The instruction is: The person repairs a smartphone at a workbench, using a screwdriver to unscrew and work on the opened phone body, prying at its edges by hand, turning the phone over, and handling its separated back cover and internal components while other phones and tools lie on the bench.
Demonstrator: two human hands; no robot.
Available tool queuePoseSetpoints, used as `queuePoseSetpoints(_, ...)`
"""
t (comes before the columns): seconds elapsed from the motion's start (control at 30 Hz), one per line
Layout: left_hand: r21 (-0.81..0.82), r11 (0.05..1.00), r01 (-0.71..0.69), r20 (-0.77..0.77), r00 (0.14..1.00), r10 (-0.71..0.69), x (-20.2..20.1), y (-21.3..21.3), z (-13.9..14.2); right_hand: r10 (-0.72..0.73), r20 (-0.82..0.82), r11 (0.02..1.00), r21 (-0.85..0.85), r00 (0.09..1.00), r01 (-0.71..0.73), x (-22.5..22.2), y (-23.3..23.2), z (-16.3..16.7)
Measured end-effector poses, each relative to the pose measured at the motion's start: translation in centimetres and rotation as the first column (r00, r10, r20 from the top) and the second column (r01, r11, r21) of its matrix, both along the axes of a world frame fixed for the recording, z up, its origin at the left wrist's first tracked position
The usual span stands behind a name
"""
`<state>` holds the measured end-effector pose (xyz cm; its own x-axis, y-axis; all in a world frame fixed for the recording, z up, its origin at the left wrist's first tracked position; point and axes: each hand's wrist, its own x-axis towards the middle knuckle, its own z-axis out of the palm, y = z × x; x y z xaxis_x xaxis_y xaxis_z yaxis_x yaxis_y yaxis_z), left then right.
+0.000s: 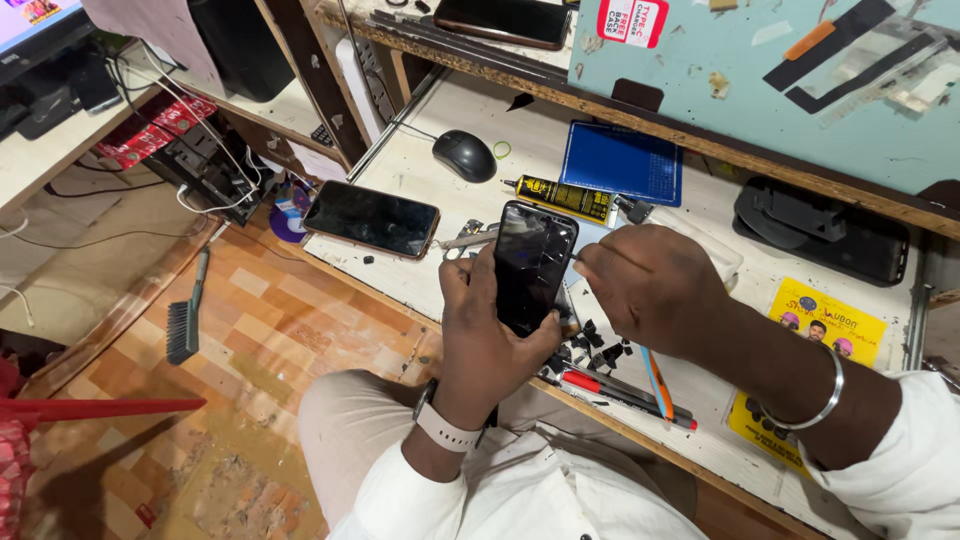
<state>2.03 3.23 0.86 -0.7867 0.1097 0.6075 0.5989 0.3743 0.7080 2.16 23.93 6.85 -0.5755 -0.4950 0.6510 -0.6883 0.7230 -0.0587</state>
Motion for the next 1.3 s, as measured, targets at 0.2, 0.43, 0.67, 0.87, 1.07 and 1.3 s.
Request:
queuePoseSetpoints(0.2, 0.030, 1.000, 0.000, 0.059, 0.998, -0.002, 0.3, 0.1, 0.4, 0.066, -0.114, 0.996, 0.068, 0.991, -0.059, -0.1, 0.3, 0.3)
queuePoseSetpoints(0.43, -0.011, 1.000, 0.004, 0.089, 0.996, -0.003, 0.7, 0.3, 0.7, -0.018, 0.733, 0.933, -0.233, 0.680, 0.276, -0.3, 2.5, 3.3)
queuePoseSetpoints(0.67, -0.143, 0.989, 0.027, -0.056, 0.998, -0.035, 0.6, 0.3, 0.2, -0.079, 0.757, 0.864, -0.272, 0.648, 0.423, 0.0, 3.2, 3.4)
queuePoseSetpoints(0.87, -0.212, 0.975, 0.063, -0.129, 0.987, -0.092, 0.5, 0.4, 0.3, -0.071, 0.686, 0.938, -0.200, 0.724, 0.282, -0.6, 3.6, 3.3)
queuePoseSetpoints(1.07, -0.090, 0.933, 0.349, 0.081, 0.936, -0.342, -0.2, -1.1, 1.2, 0.090, 0.478, 0.983, -0.186, 0.874, 0.001, -0.4, 4.0, 3.1)
queuePoseSetpoints(1.3, -0.004, 0.926, 0.378, 0.093, 0.922, -0.376, -0.4, -1.1, 1.2, 0.123, 0.394, 0.988, -0.138, 0.911, -0.074, -0.8, 4.0, 2.8)
